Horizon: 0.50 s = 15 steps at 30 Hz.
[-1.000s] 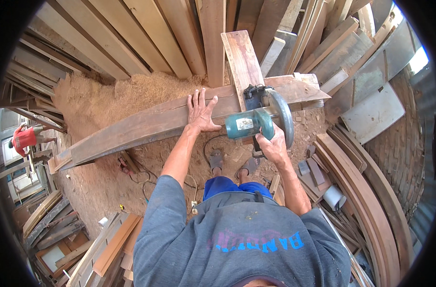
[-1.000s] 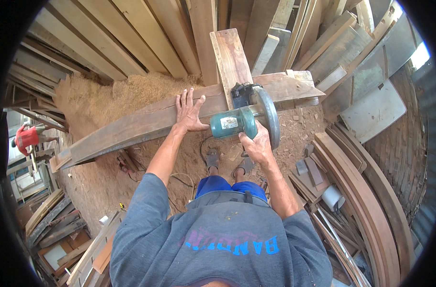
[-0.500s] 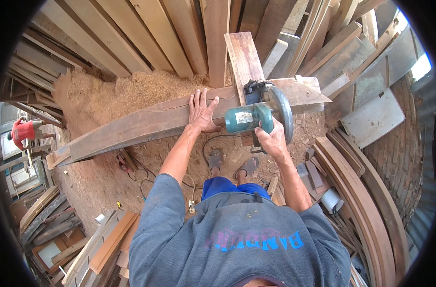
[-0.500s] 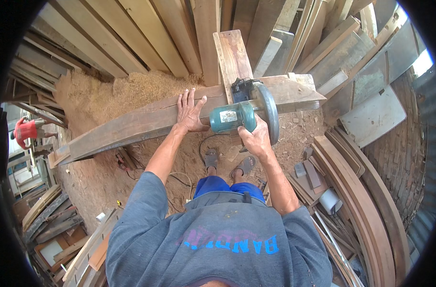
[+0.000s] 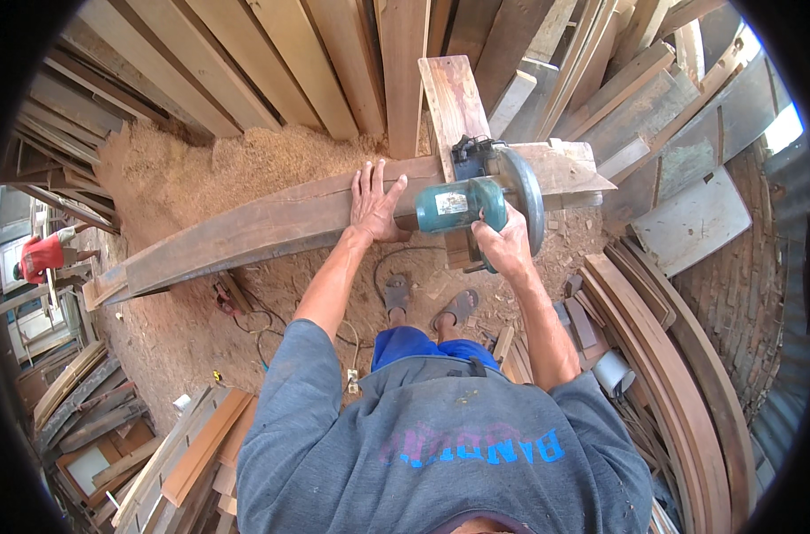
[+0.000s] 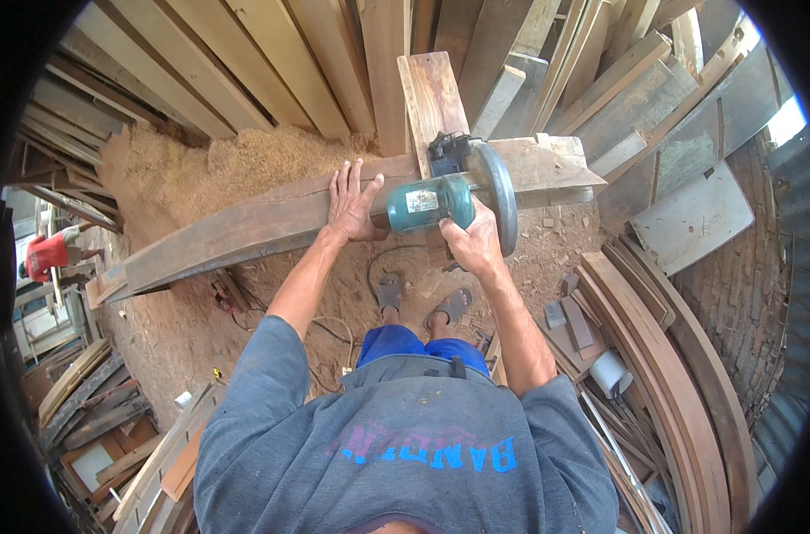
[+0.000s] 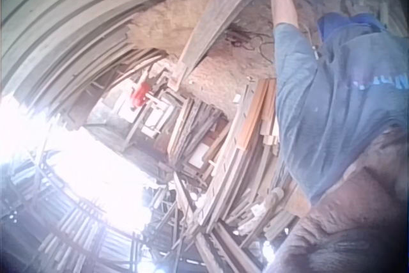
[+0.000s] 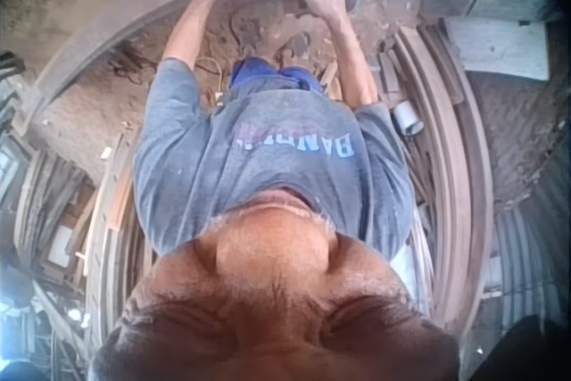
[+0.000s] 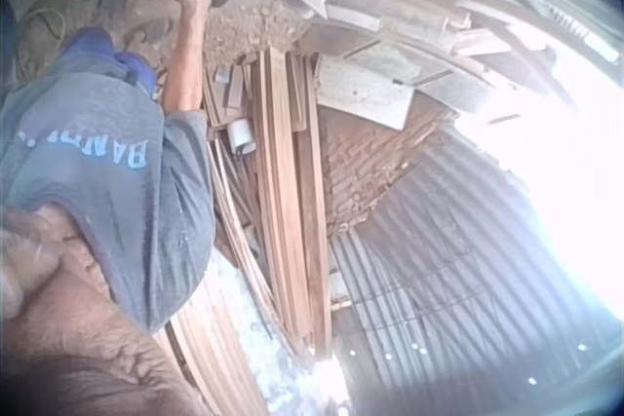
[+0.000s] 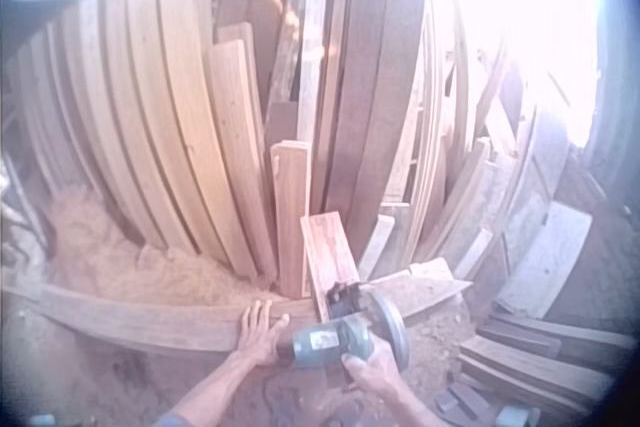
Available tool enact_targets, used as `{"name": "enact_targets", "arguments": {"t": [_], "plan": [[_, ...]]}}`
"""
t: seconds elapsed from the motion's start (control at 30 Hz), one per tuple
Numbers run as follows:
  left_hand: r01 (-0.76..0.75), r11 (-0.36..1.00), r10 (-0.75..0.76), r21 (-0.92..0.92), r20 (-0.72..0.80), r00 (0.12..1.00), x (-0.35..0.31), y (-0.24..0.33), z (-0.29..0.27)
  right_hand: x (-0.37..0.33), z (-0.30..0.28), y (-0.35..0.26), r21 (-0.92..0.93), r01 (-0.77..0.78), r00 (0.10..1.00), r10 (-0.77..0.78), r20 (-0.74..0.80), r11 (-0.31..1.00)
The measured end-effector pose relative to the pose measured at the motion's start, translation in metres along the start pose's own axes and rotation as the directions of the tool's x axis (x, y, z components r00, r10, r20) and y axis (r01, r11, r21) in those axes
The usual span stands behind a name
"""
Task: The person cuts a wooden piece using a handheld circular saw, adjusts the saw with pliers, completes the cut, and carries the cut wooden block away.
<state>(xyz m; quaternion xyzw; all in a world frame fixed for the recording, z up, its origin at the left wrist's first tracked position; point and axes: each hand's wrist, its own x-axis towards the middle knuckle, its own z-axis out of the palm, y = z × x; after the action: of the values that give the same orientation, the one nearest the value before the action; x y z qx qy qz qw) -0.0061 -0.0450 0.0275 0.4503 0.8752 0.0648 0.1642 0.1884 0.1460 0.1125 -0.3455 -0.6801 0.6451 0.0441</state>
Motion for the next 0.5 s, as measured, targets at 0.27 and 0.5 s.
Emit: {"name": "enact_targets", "arguments": {"t": [0.27, 0.5], "plan": [[0.023, 1.0, -0.023, 0.006, 0.022, 0.999, 0.002, 0.003, -0.002, 0.011, 0.0, 0.002, -0.02, 0.022, 1.0, -0.022, -0.014, 1.0], [0.033, 0.999, -0.034, 0.013, 0.026, 0.999, 0.002, 0.003, -0.001, 0.022, 0.003, -0.002, -0.024, 0.037, 0.999, -0.037, -0.02, 0.999]]}}
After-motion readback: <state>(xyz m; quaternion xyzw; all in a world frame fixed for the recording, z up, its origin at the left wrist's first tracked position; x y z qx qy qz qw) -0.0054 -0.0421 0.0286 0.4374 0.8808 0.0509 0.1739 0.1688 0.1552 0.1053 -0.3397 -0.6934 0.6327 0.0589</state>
